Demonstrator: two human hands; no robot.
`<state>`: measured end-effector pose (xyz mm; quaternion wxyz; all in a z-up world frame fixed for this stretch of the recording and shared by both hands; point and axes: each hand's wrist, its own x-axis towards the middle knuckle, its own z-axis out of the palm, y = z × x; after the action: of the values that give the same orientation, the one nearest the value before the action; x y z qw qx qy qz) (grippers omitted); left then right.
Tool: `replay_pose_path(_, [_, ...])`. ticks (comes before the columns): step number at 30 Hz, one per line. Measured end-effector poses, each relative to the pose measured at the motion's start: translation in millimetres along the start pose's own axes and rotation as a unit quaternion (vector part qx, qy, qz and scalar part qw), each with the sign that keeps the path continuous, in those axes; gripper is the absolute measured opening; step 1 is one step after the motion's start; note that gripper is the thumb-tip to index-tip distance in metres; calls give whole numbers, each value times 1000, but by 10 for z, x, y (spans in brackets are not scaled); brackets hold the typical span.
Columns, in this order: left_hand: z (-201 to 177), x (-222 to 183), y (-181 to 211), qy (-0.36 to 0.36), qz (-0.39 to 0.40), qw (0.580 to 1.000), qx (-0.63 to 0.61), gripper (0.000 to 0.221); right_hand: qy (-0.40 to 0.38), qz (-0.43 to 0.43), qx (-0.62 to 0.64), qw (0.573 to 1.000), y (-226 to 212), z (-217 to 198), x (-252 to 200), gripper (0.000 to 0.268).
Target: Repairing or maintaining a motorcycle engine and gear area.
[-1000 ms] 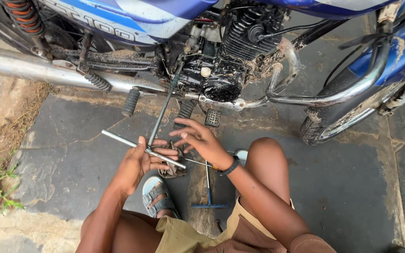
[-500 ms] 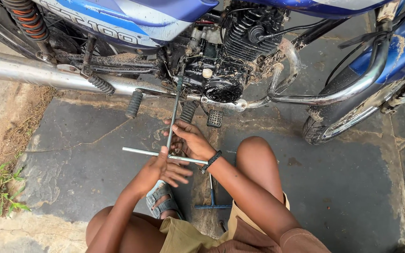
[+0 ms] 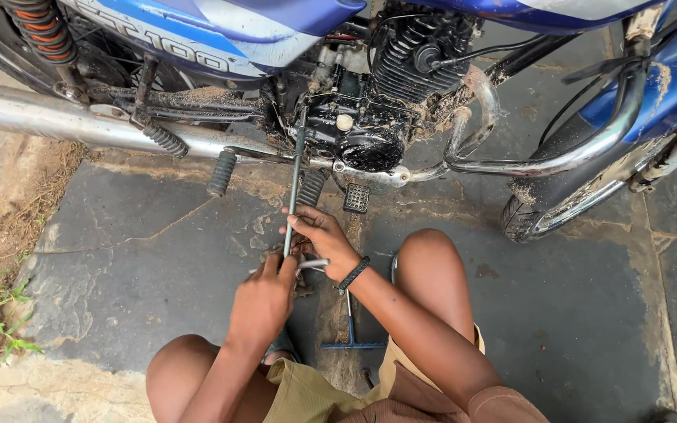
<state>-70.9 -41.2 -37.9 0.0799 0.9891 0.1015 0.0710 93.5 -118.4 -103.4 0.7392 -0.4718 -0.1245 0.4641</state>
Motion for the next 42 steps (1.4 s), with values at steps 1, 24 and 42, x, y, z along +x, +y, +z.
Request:
replay_pose_path(1, [-70, 34, 38, 0, 4, 1000, 2, 21, 1, -3, 1, 1000, -26, 6, -9, 35])
replay_pose_path(24, [-92, 3, -271, 28, -234, 543, -806, 34, -187, 1, 49, 981, -143, 103, -138, 40])
replay_pose_path(42, [-271, -16, -68, -154, -29, 748, -645, 33, -228, 121, -168, 951, -445, -161, -779, 46])
